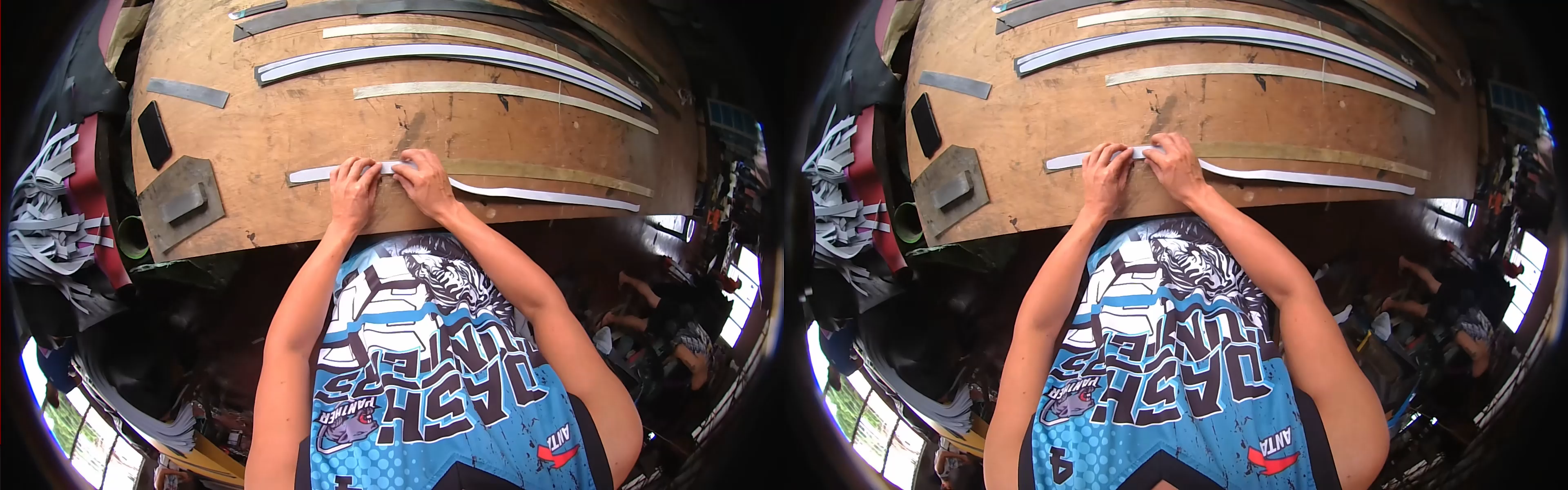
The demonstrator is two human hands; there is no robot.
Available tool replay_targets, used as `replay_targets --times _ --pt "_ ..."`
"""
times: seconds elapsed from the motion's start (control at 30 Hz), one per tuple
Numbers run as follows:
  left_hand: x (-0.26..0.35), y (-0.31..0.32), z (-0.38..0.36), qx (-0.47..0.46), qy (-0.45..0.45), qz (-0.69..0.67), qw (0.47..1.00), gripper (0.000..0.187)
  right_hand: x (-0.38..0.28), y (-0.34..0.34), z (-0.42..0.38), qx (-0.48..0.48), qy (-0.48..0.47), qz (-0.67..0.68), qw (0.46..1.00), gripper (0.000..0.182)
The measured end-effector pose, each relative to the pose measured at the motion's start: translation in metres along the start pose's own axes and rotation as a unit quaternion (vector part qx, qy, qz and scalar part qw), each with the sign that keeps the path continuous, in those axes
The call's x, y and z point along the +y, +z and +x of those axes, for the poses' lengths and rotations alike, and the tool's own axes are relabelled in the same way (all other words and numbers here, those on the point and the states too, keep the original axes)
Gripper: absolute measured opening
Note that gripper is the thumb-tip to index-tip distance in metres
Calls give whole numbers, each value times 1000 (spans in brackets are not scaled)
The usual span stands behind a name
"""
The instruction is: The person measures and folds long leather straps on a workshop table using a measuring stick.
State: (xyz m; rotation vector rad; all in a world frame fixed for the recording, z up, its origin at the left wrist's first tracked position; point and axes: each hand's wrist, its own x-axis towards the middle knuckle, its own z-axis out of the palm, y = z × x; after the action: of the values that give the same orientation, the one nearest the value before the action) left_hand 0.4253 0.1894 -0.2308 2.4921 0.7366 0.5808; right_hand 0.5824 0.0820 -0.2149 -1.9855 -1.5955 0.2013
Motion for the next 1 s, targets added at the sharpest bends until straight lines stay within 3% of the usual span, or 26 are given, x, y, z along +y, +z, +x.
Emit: replay_targets --times 0.03,0.1,0.23,0.33,0.43,0.53,0.7,1.0 --pt "0 0 1 -4 1 2 1000 23 2 -5 -4 -1 0 -2 1000 20" --pt "2 -1 0 -2 -3 -2 1000 22 6 -23 -10 -59 134 97 985 24" --pt "3 -3 -1 -6 -11 2 1000 21 19 -55 -14 -82 155 141 974 24" --pt "5 -4 0 -14 -22 11 1000 20 30 -68 -13 -127 152 145 969 21" --pt "5 -4 1 -21 -22 27 999 21 41 -68 -16 -109 114 106 982 17" --pt "6 -6 4 -47 -31 4 998 28 47 -65 -18 -98 57 64 992 14" --pt "12 -13 8 -104 -5 62 993 45 48 -61 -22 -84 46 32 995 12" --pt "12 -11 7 -102 -14 60 993 44 53 -53 -28 -51 18 15 998 13"
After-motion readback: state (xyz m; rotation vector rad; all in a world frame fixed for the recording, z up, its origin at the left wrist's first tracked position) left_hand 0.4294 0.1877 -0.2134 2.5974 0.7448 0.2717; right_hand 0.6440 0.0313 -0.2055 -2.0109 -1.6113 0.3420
